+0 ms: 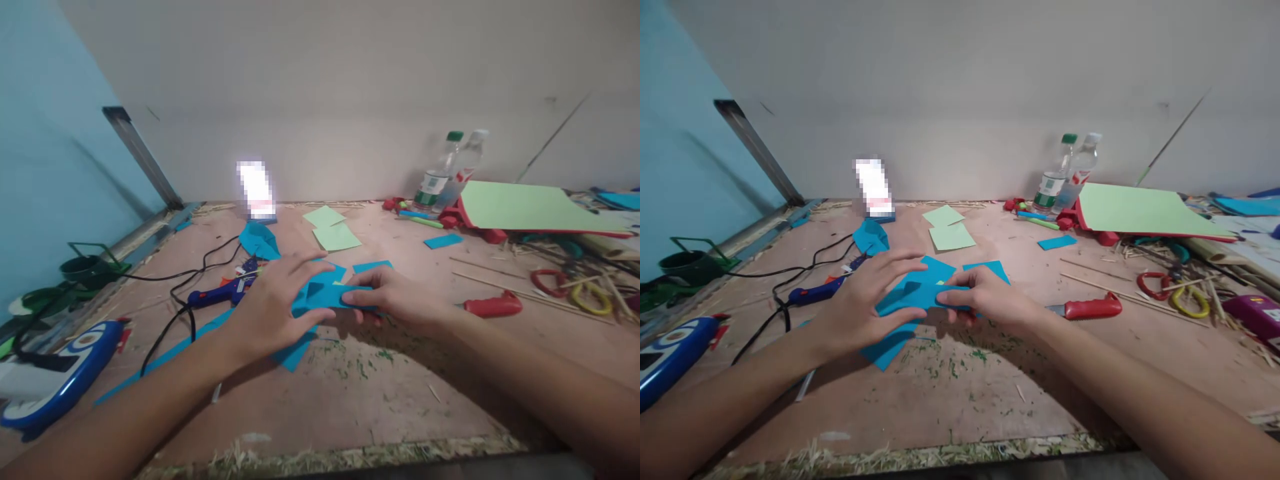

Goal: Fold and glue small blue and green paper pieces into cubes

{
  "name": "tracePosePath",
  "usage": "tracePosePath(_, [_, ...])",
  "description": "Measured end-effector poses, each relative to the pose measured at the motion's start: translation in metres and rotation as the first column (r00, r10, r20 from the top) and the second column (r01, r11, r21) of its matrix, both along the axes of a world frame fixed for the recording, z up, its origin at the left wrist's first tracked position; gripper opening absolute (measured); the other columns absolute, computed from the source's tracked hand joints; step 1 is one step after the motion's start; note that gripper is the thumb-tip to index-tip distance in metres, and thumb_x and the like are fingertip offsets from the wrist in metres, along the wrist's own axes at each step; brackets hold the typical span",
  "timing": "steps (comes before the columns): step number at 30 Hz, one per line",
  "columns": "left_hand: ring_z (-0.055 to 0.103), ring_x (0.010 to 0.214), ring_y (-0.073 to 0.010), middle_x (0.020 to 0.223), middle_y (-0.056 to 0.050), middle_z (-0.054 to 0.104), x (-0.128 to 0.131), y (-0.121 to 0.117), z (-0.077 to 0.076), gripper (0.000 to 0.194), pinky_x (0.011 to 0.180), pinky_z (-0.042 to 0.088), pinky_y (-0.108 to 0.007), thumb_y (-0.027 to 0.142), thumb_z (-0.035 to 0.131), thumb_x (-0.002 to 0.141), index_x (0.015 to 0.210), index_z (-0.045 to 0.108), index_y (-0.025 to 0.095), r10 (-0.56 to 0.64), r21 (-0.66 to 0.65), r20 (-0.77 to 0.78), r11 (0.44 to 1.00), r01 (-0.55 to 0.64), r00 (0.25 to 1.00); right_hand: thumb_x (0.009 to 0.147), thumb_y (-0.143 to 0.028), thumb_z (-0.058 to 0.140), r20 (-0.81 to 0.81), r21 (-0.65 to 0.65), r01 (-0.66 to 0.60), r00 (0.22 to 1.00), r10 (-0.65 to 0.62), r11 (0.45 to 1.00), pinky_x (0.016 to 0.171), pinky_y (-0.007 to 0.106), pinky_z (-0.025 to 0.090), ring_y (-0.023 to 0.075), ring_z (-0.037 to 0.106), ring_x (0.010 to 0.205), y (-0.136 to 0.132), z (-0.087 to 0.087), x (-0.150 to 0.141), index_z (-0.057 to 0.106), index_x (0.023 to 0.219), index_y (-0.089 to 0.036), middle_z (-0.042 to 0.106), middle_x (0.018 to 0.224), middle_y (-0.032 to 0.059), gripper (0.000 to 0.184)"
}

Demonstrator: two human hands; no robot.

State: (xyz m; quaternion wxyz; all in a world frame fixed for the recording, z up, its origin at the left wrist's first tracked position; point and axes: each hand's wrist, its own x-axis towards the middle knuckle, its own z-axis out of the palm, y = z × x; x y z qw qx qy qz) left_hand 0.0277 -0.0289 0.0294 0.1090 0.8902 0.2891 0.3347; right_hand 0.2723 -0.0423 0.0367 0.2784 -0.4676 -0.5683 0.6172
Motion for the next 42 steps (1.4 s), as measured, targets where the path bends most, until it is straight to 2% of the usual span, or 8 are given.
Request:
tracePosePath(7, [0.076, 0.107, -0.0277, 0.109, -0.009, 0.082, 0.000, 0.002, -0.011, 0.010, 0.091, 0.060, -0.040, 0.030, 0.071, 0.100, 0.106, 0.071, 0.021, -0.079, -0.075, -0.053, 0.994, 0.075, 0.996, 0.080, -0.046, 0.087, -0.015, -0.079, -0.043, 0.999, 0.042, 0.996, 0.043, 0.024, 0.033, 0.0074, 0.047, 0.043, -0.003, 0.000, -0.002, 0.070, 0.066, -0.015, 0.067, 0.057, 0.0008, 0.038])
tracePosePath(10, [0.077, 0.101, -0.0250, 0.105, -0.007, 0.081, 0.001, 0.001, -0.011, 0.009, 0.089, 0.060, -0.037, 0.029, 0.069, 0.101, 0.099, 0.073, 0.021, -0.072, -0.109, -0.027, 0.992, 0.068, 0.997, 0.084, -0.045, 0.085, 0.010, -0.071, 0.041, 0.999, -0.040, 0.997, 0.043, 0.023, 0.036, 0.0089, 0.050, 0.044, -0.001, -0.006, 0.000, 0.079, 0.092, -0.015, 0.069, 0.062, 0.0005, 0.031])
tracePosePath(14, [0.076, 0.098, -0.0230, 0.103, -0.005, 0.080, 0.003, -0.001, -0.010, 0.010, 0.090, 0.058, -0.035, 0.028, 0.076, 0.097, 0.090, 0.075, 0.021, -0.006, -0.173, 0.044, 0.985, 0.014, 0.999, 0.089, -0.043, 0.081, -0.003, 0.103, 0.216, 0.976, -0.216, 0.971, 0.049, 0.025, 0.049, 0.0104, 0.059, 0.053, -0.002, -0.014, 0.001, 0.078, 0.119, -0.019, 0.071, 0.082, 0.0003, 0.039])
tracePosePath(19, [0.073, 0.092, -0.0208, 0.096, 0.000, 0.079, 0.008, -0.003, -0.009, 0.009, 0.087, 0.057, -0.034, 0.025, 0.085, 0.086, 0.085, 0.076, 0.023, 0.118, -0.372, 0.157, 0.927, -0.052, 0.981, 0.081, -0.035, 0.090, -0.196, 0.130, 0.185, 0.968, -0.157, 0.974, 0.057, 0.025, 0.056, 0.0136, 0.069, 0.062, -0.006, -0.018, 0.000, 0.065, 0.139, -0.024, 0.072, 0.083, -0.0026, 0.064])
tracePosePath(22, [0.072, 0.090, -0.0213, 0.093, 0.001, 0.079, 0.008, -0.003, -0.009, 0.009, 0.083, 0.056, -0.035, 0.026, 0.085, 0.085, 0.084, 0.076, 0.025, 0.150, -0.437, 0.193, 0.898, -0.052, 0.970, 0.074, -0.030, 0.095, -0.244, 0.072, 0.171, 0.958, -0.149, 0.983, 0.059, 0.026, 0.058, 0.0136, 0.069, 0.063, -0.008, -0.021, -0.002, 0.066, 0.135, -0.025, 0.073, 0.084, -0.0033, 0.067])
tracePosePath(28, [0.072, 0.094, -0.0240, 0.104, 0.001, 0.082, 0.008, -0.004, -0.016, 0.024, 0.082, 0.057, -0.038, 0.030, 0.086, 0.083, 0.107, 0.081, 0.029, 0.249, -0.472, 0.184, 0.871, -0.137, 0.951, 0.075, -0.039, 0.095, -0.208, 0.066, 0.144, 0.970, -0.128, 0.987, 0.062, 0.026, 0.060, 0.0145, 0.068, 0.067, -0.008, -0.026, -0.005, 0.075, 0.084, -0.018, 0.073, 0.074, 0.0002, 0.031])
tracePosePath(35, [0.073, 0.100, -0.0224, 0.116, 0.002, 0.083, 0.007, -0.008, -0.008, 0.028, 0.087, 0.056, -0.035, 0.031, 0.081, 0.090, 0.118, 0.082, 0.031, 0.200, -0.502, 0.108, 0.856, -0.120, 0.974, 0.077, -0.032, 0.095, -0.302, 0.023, 0.145, 0.944, -0.132, 0.989, 0.062, 0.023, 0.060, 0.0129, 0.071, 0.064, -0.011, -0.026, -0.006, 0.077, 0.095, -0.019, 0.077, 0.074, -0.0015, 0.028])
tracePosePath(42, [0.073, 0.102, -0.0222, 0.115, 0.002, 0.082, 0.008, -0.009, -0.004, 0.027, 0.083, 0.055, -0.034, 0.035, 0.078, 0.093, 0.119, 0.081, 0.030, 0.228, -0.559, 0.091, 0.817, -0.140, 0.969, 0.082, -0.035, 0.093, -0.328, 0.046, 0.141, 0.937, -0.118, 0.989, 0.061, 0.019, 0.059, 0.0096, 0.070, 0.062, -0.013, -0.026, -0.009, 0.080, 0.081, -0.016, 0.076, 0.069, -0.0003, 0.023])
